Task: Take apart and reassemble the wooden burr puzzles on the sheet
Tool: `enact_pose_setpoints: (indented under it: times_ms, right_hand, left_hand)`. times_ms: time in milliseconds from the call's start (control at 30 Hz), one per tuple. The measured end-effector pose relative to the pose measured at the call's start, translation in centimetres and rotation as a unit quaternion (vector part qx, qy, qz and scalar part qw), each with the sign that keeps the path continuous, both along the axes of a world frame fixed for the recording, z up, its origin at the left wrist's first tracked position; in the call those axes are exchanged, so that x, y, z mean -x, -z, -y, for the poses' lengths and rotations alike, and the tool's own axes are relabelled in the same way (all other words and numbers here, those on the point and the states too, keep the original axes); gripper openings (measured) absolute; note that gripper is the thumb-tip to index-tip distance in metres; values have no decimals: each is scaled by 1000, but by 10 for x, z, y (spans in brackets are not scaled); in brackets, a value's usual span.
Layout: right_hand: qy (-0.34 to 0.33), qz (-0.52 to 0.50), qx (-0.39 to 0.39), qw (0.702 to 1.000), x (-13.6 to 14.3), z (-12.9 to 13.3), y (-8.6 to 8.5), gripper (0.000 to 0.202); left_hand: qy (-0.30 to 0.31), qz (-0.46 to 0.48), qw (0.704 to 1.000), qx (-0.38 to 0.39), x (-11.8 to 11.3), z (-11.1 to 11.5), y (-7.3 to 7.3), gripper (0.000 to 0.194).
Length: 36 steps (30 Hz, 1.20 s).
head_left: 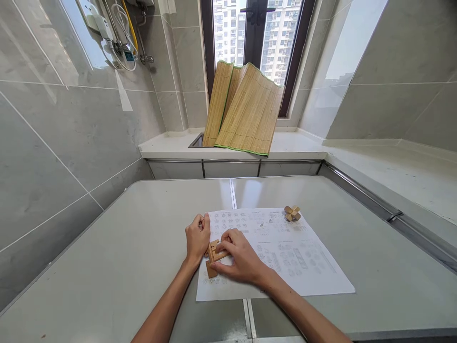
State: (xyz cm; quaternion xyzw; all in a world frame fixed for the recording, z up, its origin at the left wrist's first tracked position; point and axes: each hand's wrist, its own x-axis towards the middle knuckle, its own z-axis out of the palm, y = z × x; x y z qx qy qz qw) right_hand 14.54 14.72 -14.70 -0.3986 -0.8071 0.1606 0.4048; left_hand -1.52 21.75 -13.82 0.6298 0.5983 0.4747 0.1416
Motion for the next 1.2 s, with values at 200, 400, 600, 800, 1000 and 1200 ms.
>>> enact_pose_setpoints:
  times_ms: [200, 400, 600, 800, 1000, 1200]
  right_hand:
    - [-36, -20, 2, 999, 10, 1, 4, 7]
    - [19, -80, 112, 990, -12, -10, 8, 18]
    - [46, -210, 171, 961, -19, -19, 5, 21]
    - [63, -249, 163, 953, -20, -23, 9, 28]
    - [-2, -40, 51, 998, -16, -14, 9, 5]
    - [-16, 29, 24, 999, -18, -11, 13, 21]
  left_hand:
    - [64, 156, 985, 32, -5, 7, -7, 45]
    - [175, 171, 966, 80, -9, 12, -12, 44]
    - [278, 10, 957, 83, -10, 18, -11, 53]
    - [230, 138, 953, 140, -8, 7, -6, 53]
    - [215, 215, 941, 146, -5, -5, -4, 50]
    - [176, 131, 969, 117, -3, -4, 1, 45]
